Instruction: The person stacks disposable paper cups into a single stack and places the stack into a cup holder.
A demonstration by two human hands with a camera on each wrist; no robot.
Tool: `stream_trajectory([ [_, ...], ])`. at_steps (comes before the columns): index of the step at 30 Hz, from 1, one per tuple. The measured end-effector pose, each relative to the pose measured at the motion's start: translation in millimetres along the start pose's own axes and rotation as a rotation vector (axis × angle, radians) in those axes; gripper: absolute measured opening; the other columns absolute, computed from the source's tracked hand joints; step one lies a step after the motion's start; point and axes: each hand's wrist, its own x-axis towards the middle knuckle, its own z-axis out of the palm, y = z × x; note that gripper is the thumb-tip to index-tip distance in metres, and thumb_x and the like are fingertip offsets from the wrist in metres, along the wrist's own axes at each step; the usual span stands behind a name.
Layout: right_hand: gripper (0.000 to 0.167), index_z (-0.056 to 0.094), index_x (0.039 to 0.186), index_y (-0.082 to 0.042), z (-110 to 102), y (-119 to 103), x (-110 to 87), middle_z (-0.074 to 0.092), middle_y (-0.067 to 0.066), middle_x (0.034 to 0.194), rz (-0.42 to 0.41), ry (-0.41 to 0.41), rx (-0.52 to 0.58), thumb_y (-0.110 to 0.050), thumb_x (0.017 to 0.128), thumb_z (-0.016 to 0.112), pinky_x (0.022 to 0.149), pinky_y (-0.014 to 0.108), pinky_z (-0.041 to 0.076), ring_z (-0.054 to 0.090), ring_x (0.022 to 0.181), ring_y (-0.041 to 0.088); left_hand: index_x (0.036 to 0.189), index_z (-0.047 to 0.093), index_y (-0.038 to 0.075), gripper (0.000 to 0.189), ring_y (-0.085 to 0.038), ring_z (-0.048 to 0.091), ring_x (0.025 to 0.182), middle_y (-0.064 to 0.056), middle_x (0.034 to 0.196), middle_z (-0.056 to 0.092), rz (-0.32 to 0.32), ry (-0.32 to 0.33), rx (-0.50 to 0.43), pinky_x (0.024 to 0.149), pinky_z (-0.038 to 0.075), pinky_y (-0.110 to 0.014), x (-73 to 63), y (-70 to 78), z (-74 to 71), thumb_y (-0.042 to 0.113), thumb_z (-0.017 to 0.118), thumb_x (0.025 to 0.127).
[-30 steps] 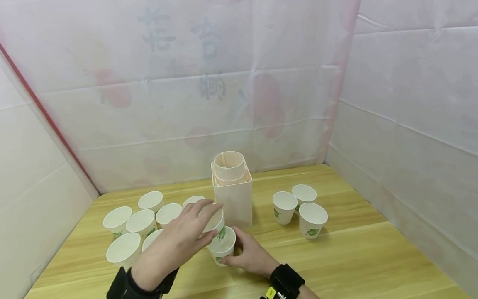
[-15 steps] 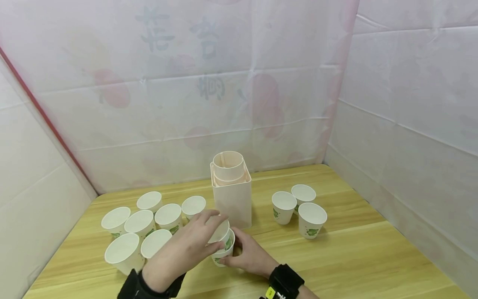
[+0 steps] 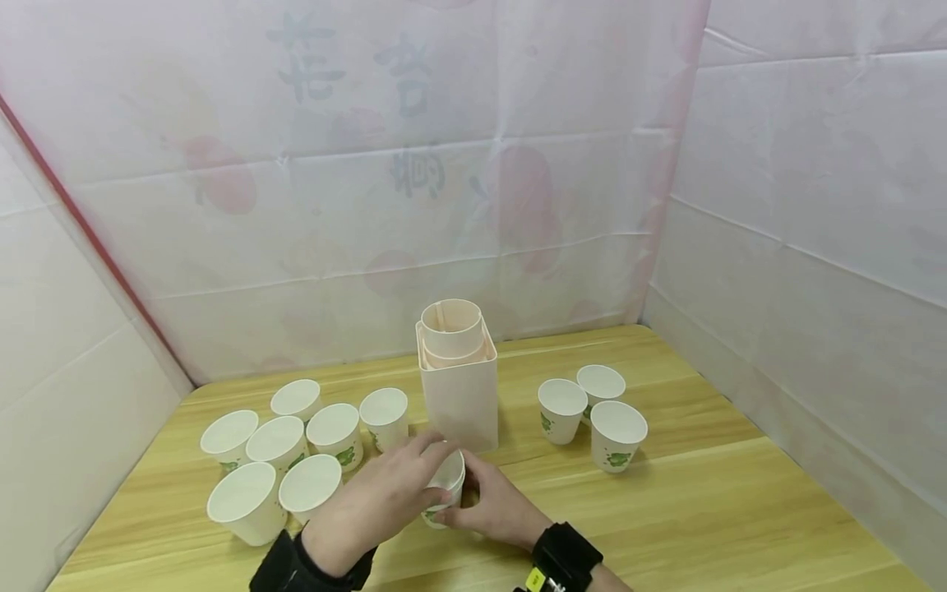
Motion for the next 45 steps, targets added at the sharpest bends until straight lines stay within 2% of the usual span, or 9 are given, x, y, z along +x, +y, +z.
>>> stream_trajectory([
  [6, 0.063, 0.037, 0.136, -0.026, 1.3, -0.5, -0.4, 0.047, -0.002, 0.13, 0.007, -0.007, 0.021, -0.021, 0.081, 0.069, 0.096, 0.031, 0.038, 0.046, 0.118, 0.019, 0.111, 0.058, 0.009, 0.051, -0.018, 0.058, 0.078, -0.001, 0.099, 0.054, -0.011, -0.01, -0.014, 0.061, 0.049, -0.025, -3.3, 0.5, 4.0, 0.026, 0.08, 0.068],
  [14, 0.07, 0.032, 0.139, -0.028, 2.1, -1.8, 1.2, 0.041, -0.004, 0.136, 0.024, -0.009, 0.026, -0.023, 0.081, 0.07, 0.099, 0.037, 0.035, 0.041, 0.123, 0.02, 0.112, 0.058, 0.009, 0.052, -0.018, 0.058, 0.081, 0.0, 0.1, 0.054, -0.067, -0.073, -0.062, 0.065, 0.048, -0.027, -2.8, -1.6, 7.4, 0.025, 0.079, 0.068],
  [19, 0.068, 0.032, 0.139, -0.029, 1.1, -2.5, 0.8, 0.04, -0.005, 0.137, 0.034, -0.005, 0.023, -0.023, 0.082, 0.069, 0.1, 0.036, 0.034, 0.038, 0.125, 0.019, 0.112, 0.056, 0.009, 0.051, -0.021, 0.057, 0.082, 0.0, 0.099, 0.053, -0.058, -0.067, -0.045, 0.065, 0.049, -0.029, -3.5, -0.5, 6.2, 0.025, 0.078, 0.069],
  [27, 0.067, 0.033, 0.139, -0.029, -0.8, -3.6, 0.2, 0.04, -0.005, 0.138, 0.038, -0.011, 0.033, -0.021, 0.082, 0.069, 0.1, 0.029, 0.032, 0.036, 0.127, 0.017, 0.111, 0.055, 0.008, 0.052, -0.018, 0.056, 0.081, -0.001, 0.102, 0.052, -0.009, -0.075, -0.038, 0.067, 0.047, -0.024, -2.1, -3.4, 7.1, 0.027, 0.078, 0.069],
  [32, 0.068, 0.031, 0.139, -0.027, -1.0, -3.6, 0.8, 0.041, -0.003, 0.136, 0.031, -0.011, 0.038, -0.02, 0.083, 0.068, 0.099, 0.031, 0.034, 0.039, 0.125, 0.019, 0.115, 0.052, 0.006, 0.053, -0.018, 0.056, 0.087, -0.003, 0.107, 0.05, -0.015, -0.096, -0.103, 0.072, 0.048, -0.025, -1.7, -5.2, 4.1, 0.023, 0.077, 0.071],
  [37, 0.066, 0.032, 0.139, -0.027, -0.9, -3.9, 1.4, 0.046, -0.002, 0.131, 0.033, -0.016, 0.03, -0.021, 0.084, 0.068, 0.096, 0.031, 0.038, 0.044, 0.119, 0.019, 0.123, 0.045, 0.008, 0.057, -0.021, 0.055, 0.093, -0.008, 0.113, 0.05, -0.126, -0.193, -0.196, 0.075, 0.048, -0.031, -2.2, -9.4, -7.1, 0.029, 0.072, 0.078],
  [41, 0.068, 0.032, 0.139, -0.026, -1.1, -2.5, 0.8, 0.048, -0.001, 0.129, 0.025, -0.016, 0.029, -0.021, 0.082, 0.07, 0.094, 0.031, 0.039, 0.046, 0.117, 0.02, 0.124, 0.046, 0.01, 0.059, -0.026, 0.054, 0.101, -0.012, 0.117, 0.052, -0.208, -0.236, -0.205, 0.079, 0.047, -0.037, -3.8, -13.8, -16.9, 0.042, 0.067, 0.08],
  [45, 0.067, 0.034, 0.137, -0.024, -0.5, -1.1, 0.2, 0.049, 0.001, 0.128, 0.006, -0.008, 0.033, -0.019, 0.081, 0.07, 0.094, 0.031, 0.039, 0.048, 0.116, 0.021, 0.132, 0.042, 0.011, 0.065, -0.027, 0.05, 0.108, -0.012, 0.123, 0.049, -0.28, -0.269, -0.205, 0.083, 0.045, -0.043, -5.2, -17.1, -26.2, 0.047, 0.062, 0.082],
])
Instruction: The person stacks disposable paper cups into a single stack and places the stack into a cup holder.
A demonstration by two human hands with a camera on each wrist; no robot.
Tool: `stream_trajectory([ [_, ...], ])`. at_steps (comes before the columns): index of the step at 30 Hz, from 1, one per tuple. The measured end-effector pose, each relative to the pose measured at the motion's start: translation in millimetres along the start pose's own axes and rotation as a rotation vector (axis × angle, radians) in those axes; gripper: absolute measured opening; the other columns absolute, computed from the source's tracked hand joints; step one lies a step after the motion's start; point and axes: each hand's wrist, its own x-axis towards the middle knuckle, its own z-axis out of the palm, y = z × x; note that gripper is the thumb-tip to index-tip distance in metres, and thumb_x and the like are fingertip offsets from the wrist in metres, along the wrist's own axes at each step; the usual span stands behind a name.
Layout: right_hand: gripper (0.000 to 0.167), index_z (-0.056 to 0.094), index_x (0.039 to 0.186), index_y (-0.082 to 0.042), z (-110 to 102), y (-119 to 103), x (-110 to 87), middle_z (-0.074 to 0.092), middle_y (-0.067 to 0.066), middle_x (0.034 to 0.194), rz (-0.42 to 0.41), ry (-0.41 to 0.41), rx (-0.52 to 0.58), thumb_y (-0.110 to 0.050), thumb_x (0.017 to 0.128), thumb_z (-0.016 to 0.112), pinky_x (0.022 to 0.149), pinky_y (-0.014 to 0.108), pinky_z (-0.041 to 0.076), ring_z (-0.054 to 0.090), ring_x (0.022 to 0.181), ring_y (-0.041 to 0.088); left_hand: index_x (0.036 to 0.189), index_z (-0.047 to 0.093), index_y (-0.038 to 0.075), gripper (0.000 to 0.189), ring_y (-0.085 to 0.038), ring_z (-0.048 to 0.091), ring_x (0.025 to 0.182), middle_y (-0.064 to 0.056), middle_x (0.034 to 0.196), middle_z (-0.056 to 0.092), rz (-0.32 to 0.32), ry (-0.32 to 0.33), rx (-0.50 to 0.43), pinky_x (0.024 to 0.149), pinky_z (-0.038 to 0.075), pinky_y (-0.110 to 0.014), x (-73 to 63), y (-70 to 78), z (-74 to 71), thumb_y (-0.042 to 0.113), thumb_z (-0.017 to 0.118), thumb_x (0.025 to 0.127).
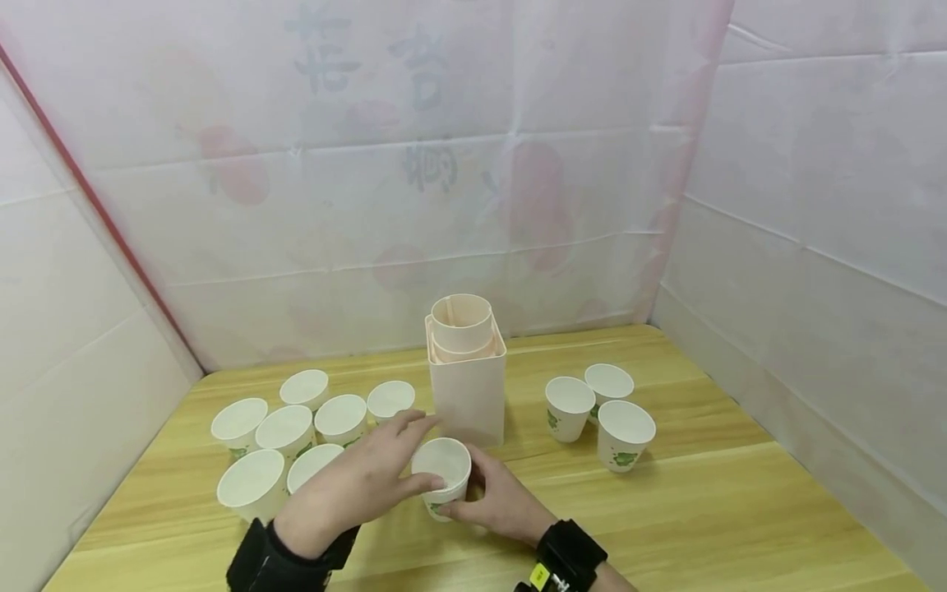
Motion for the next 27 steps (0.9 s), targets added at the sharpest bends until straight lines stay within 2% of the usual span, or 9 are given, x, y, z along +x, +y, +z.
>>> stream_trajectory([
  [4, 0.065, 0.037, 0.136, -0.022, 0.9, -4.7, -0.1, 0.051, 0.001, 0.126, -0.017, 0.01, -0.01, -0.017, 0.081, 0.071, 0.095, 0.031, 0.038, 0.048, 0.116, 0.02, 0.131, 0.045, 0.008, 0.066, -0.029, 0.052, 0.106, -0.012, 0.123, 0.049, -0.067, 0.016, 0.0, 0.083, 0.045, -0.044, -5.2, -4.3, -10.0, 0.046, 0.064, 0.081],
  [10, 0.066, 0.037, 0.136, -0.017, 0.7, -21.7, 0.7, 0.049, 0.003, 0.127, -0.04, 0.001, 0.009, -0.012, 0.08, 0.071, 0.098, 0.032, 0.035, 0.045, 0.119, 0.022, 0.121, 0.054, 0.008, 0.058, -0.031, 0.055, 0.095, -0.012, 0.112, 0.055, -0.166, 0.146, 0.12, 0.072, 0.048, -0.044, -18.5, -18.8, -23.5, 0.042, 0.07, 0.077],
  [12, 0.066, 0.037, 0.136, -0.017, 0.6, -22.8, 0.9, 0.049, 0.003, 0.128, -0.038, -0.001, 0.013, -0.012, 0.08, 0.071, 0.098, 0.031, 0.034, 0.045, 0.12, 0.022, 0.119, 0.055, 0.007, 0.058, -0.032, 0.055, 0.093, -0.013, 0.109, 0.056, -0.222, 0.157, 0.148, 0.069, 0.048, -0.044, -24.2, -23.2, -27.2, 0.04, 0.073, 0.074],
  [14, 0.068, 0.036, 0.137, -0.019, 0.6, -19.1, 1.4, 0.048, 0.002, 0.129, -0.03, -0.001, 0.009, -0.013, 0.08, 0.072, 0.099, 0.03, 0.034, 0.044, 0.121, 0.021, 0.117, 0.056, 0.006, 0.06, -0.032, 0.054, 0.086, -0.013, 0.105, 0.056, -0.295, 0.128, 0.158, 0.064, 0.047, -0.043, -29.7, -27.0, -30.3, 0.04, 0.075, 0.072],
  [17, 0.07, 0.035, 0.137, -0.022, -0.1, -9.4, 1.8, 0.047, 0.0, 0.13, -0.006, 0.003, -0.001, -0.016, 0.079, 0.073, 0.1, 0.03, 0.033, 0.042, 0.122, 0.02, 0.115, 0.055, 0.006, 0.061, -0.033, 0.05, 0.078, -0.014, 0.097, 0.053, -0.413, 0.039, 0.135, 0.059, 0.044, -0.043, -35.1, -32.5, -33.7, 0.038, 0.077, 0.069],
  [19, 0.071, 0.034, 0.137, -0.024, -0.6, -3.1, 2.0, 0.047, -0.001, 0.131, 0.006, 0.005, -0.006, -0.019, 0.078, 0.073, 0.1, 0.031, 0.032, 0.042, 0.122, 0.019, 0.114, 0.054, 0.006, 0.061, -0.033, 0.047, 0.076, -0.014, 0.093, 0.05, -0.471, -0.013, 0.11, 0.058, 0.043, -0.044, -36.0, -36.5, -34.6, 0.037, 0.078, 0.068],
  [23, 0.072, 0.034, 0.138, -0.024, -1.3, 2.2, 2.3, 0.046, -0.001, 0.131, 0.009, 0.004, -0.002, -0.02, 0.078, 0.074, 0.1, 0.033, 0.033, 0.042, 0.123, 0.019, 0.112, 0.054, 0.007, 0.06, -0.037, 0.047, 0.082, -0.015, 0.093, 0.049, -0.539, -0.077, 0.073, 0.062, 0.042, -0.05, -35.1, -43.7, -34.5, 0.035, 0.079, 0.065],
  [27, 0.072, 0.034, 0.138, -0.024, -0.9, 2.1, 2.6, 0.046, -0.001, 0.131, 0.011, 0.001, -0.004, -0.02, 0.078, 0.074, 0.1, 0.033, 0.033, 0.042, 0.123, 0.019, 0.111, 0.053, 0.008, 0.061, -0.038, 0.047, 0.084, -0.014, 0.093, 0.05, -0.569, -0.121, 0.057, 0.063, 0.042, -0.051, -34.7, -48.0, -33.4, 0.034, 0.081, 0.063],
])
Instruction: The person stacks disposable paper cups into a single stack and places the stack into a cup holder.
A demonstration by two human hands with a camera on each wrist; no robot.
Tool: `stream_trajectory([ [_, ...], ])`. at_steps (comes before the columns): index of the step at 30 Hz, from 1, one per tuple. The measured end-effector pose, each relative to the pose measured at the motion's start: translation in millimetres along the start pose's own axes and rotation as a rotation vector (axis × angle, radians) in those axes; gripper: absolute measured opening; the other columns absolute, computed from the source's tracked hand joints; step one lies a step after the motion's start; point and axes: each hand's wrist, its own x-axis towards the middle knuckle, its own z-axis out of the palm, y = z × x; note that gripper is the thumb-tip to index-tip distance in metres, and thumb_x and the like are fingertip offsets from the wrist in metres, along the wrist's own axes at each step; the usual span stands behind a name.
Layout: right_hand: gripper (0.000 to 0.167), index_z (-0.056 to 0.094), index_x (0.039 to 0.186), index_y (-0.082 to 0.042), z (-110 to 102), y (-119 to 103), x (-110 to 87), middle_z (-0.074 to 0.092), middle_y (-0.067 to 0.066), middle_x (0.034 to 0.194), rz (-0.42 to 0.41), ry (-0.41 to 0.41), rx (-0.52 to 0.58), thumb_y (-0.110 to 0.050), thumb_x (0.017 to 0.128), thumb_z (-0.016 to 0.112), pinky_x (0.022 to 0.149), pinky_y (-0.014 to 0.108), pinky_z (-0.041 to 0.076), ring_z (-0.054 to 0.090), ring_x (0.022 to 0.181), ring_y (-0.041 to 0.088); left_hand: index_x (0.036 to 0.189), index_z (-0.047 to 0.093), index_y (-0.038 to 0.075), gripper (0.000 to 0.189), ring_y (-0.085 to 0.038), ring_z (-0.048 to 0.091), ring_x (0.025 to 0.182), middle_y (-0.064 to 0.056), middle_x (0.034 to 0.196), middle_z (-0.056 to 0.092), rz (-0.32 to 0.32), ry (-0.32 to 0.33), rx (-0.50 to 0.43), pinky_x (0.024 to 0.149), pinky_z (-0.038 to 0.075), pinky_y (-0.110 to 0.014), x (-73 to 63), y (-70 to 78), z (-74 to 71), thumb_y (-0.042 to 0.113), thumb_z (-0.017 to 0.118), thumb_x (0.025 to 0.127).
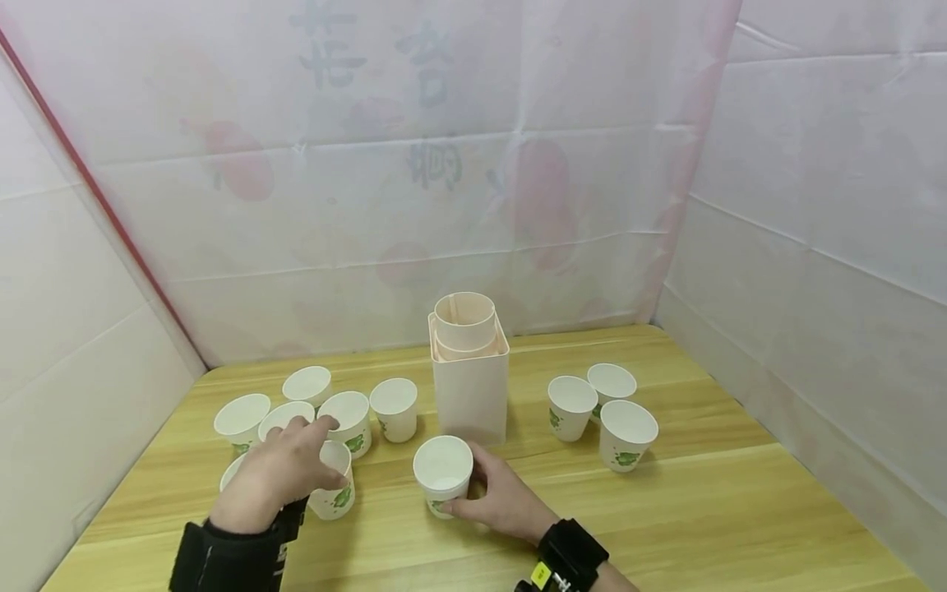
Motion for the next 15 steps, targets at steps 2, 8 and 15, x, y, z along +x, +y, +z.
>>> stream_trajectory([
  [2, 0.072, 0.034, 0.138, -0.024, 0.1, -0.3, 0.1, 0.046, -0.001, 0.131, 0.008, 0.0, 0.002, -0.021, 0.078, 0.074, 0.1, 0.032, 0.033, 0.042, 0.123, 0.018, 0.11, 0.054, 0.008, 0.06, -0.037, 0.047, 0.083, -0.013, 0.092, 0.051, -0.003, -0.014, -0.004, 0.062, 0.041, -0.05, 1.3, -1.0, 0.9, 0.032, 0.082, 0.063],
  [8, 0.072, 0.034, 0.138, -0.024, 0.4, -2.3, 0.4, 0.046, -0.001, 0.132, 0.011, -0.003, 0.01, -0.02, 0.078, 0.074, 0.1, 0.032, 0.033, 0.042, 0.123, 0.018, 0.113, 0.053, 0.009, 0.063, -0.036, 0.05, 0.084, -0.012, 0.099, 0.056, -0.014, -0.042, -0.004, 0.065, 0.041, -0.052, 4.7, -2.5, 3.2, 0.032, 0.082, 0.062],
  [15, 0.068, 0.035, 0.137, -0.019, 1.5, -22.5, -1.9, 0.048, 0.001, 0.129, -0.009, 0.0, 0.025, -0.014, 0.08, 0.071, 0.098, 0.029, 0.033, 0.043, 0.121, 0.02, 0.115, 0.052, 0.009, 0.066, -0.036, 0.052, 0.083, -0.012, 0.099, 0.057, -0.015, -0.054, 0.01, 0.068, 0.041, -0.052, 5.6, -1.4, 2.8, 0.034, 0.082, 0.062],
])
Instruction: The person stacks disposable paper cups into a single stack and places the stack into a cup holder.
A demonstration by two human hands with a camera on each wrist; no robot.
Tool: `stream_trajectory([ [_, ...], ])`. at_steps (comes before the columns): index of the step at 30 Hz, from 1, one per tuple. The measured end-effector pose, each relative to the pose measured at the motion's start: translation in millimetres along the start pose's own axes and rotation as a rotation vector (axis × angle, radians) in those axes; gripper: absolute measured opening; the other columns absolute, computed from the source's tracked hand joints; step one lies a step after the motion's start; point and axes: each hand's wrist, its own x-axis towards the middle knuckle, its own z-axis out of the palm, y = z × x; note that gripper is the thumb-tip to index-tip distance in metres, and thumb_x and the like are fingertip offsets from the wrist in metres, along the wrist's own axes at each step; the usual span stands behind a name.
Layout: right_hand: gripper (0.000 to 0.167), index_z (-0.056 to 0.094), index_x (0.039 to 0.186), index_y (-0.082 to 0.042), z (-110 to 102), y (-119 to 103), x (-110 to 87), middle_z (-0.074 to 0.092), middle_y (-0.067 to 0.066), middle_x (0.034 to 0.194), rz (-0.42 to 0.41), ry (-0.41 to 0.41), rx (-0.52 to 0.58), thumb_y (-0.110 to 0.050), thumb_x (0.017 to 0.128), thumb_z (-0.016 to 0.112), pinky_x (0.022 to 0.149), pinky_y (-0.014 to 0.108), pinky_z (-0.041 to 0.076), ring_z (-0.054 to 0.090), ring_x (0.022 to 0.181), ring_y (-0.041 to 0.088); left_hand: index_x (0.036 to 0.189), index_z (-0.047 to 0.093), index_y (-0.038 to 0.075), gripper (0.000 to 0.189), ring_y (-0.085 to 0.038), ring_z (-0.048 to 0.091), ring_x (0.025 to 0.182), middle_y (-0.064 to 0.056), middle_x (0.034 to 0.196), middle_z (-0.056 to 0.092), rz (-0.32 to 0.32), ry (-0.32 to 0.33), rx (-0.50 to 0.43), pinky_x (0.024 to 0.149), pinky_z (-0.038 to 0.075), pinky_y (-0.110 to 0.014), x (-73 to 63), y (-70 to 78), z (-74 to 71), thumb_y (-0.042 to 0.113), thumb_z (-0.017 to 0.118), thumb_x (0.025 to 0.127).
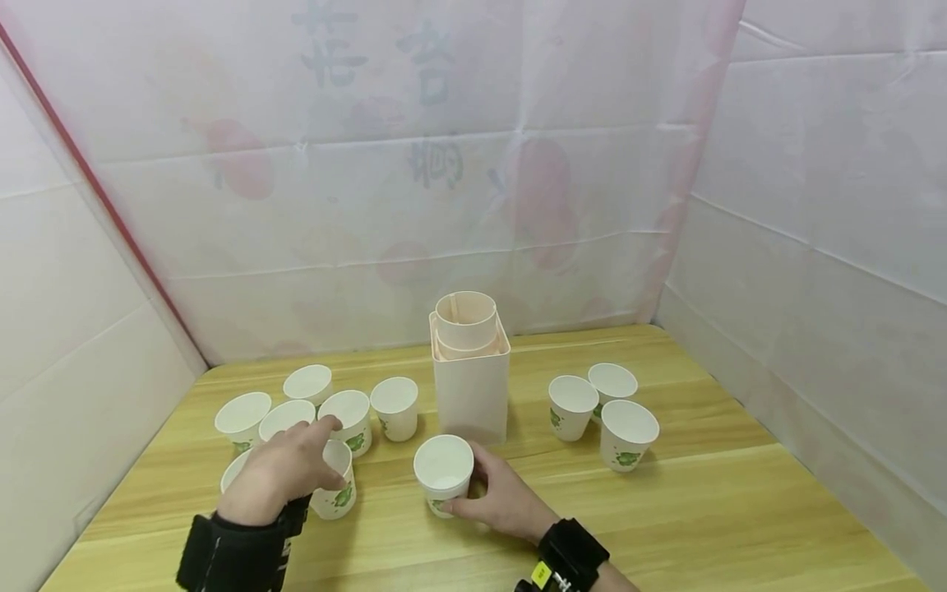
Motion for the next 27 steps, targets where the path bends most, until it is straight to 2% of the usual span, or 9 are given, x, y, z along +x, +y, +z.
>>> stream_trajectory([
  [4, 0.067, 0.037, 0.137, -0.015, 0.4, -8.2, -1.0, 0.049, 0.002, 0.128, -0.002, 0.005, 0.001, -0.013, 0.08, 0.071, 0.098, 0.028, 0.033, 0.044, 0.12, 0.021, 0.115, 0.053, 0.01, 0.059, -0.036, 0.053, 0.083, -0.009, 0.098, 0.058, 0.011, 0.002, -0.006, 0.068, 0.041, -0.051, -2.9, 2.5, -2.5, 0.03, 0.08, 0.066],
  [8, 0.066, 0.037, 0.136, -0.015, 0.1, -6.9, -1.1, 0.049, 0.002, 0.127, -0.02, 0.008, -0.003, -0.012, 0.08, 0.071, 0.098, 0.027, 0.033, 0.044, 0.12, 0.022, 0.113, 0.056, 0.013, 0.05, -0.034, 0.054, 0.082, -0.006, 0.095, 0.058, 0.05, 0.048, 0.009, 0.067, 0.042, -0.051, -7.2, 7.0, -5.1, 0.026, 0.075, 0.068],
  [12, 0.066, 0.037, 0.136, -0.015, 0.2, -7.2, -1.3, 0.049, 0.002, 0.127, -0.019, 0.009, -0.003, -0.011, 0.079, 0.071, 0.098, 0.027, 0.033, 0.044, 0.12, 0.021, 0.114, 0.056, 0.015, 0.046, -0.031, 0.053, 0.082, -0.006, 0.093, 0.057, 0.115, 0.137, 0.047, 0.07, 0.041, -0.05, -11.0, 13.5, -4.3, 0.027, 0.067, 0.07],
  [16, 0.066, 0.038, 0.135, -0.015, 0.4, -8.5, -1.5, 0.049, 0.002, 0.127, -0.023, 0.01, -0.012, -0.012, 0.079, 0.071, 0.098, 0.027, 0.033, 0.045, 0.119, 0.021, 0.115, 0.057, 0.016, 0.044, -0.028, 0.052, 0.086, -0.005, 0.098, 0.057, 0.199, 0.242, 0.066, 0.073, 0.041, -0.046, -12.2, 19.5, -2.3, 0.027, 0.062, 0.073],
  [22, 0.066, 0.037, 0.136, -0.015, 0.4, -9.0, -1.1, 0.049, 0.001, 0.128, -0.019, 0.009, -0.026, -0.013, 0.079, 0.071, 0.098, 0.028, 0.033, 0.044, 0.12, 0.021, 0.12, 0.057, 0.017, 0.043, -0.028, 0.05, 0.101, -0.005, 0.111, 0.057, 0.307, 0.387, 0.016, 0.08, 0.041, -0.045, -11.9, 25.2, -1.5, 0.027, 0.06, 0.078],
  [27, 0.068, 0.036, 0.137, -0.019, -0.3, 1.0, -0.2, 0.048, 0.001, 0.129, 0.003, 0.011, -0.02, -0.014, 0.079, 0.072, 0.099, 0.031, 0.032, 0.043, 0.121, 0.02, 0.123, 0.057, 0.019, 0.043, -0.027, 0.048, 0.103, -0.006, 0.116, 0.056, 0.406, 0.514, 0.0, 0.088, 0.039, -0.044, -11.7, 30.2, -4.3, 0.031, 0.058, 0.081],
])
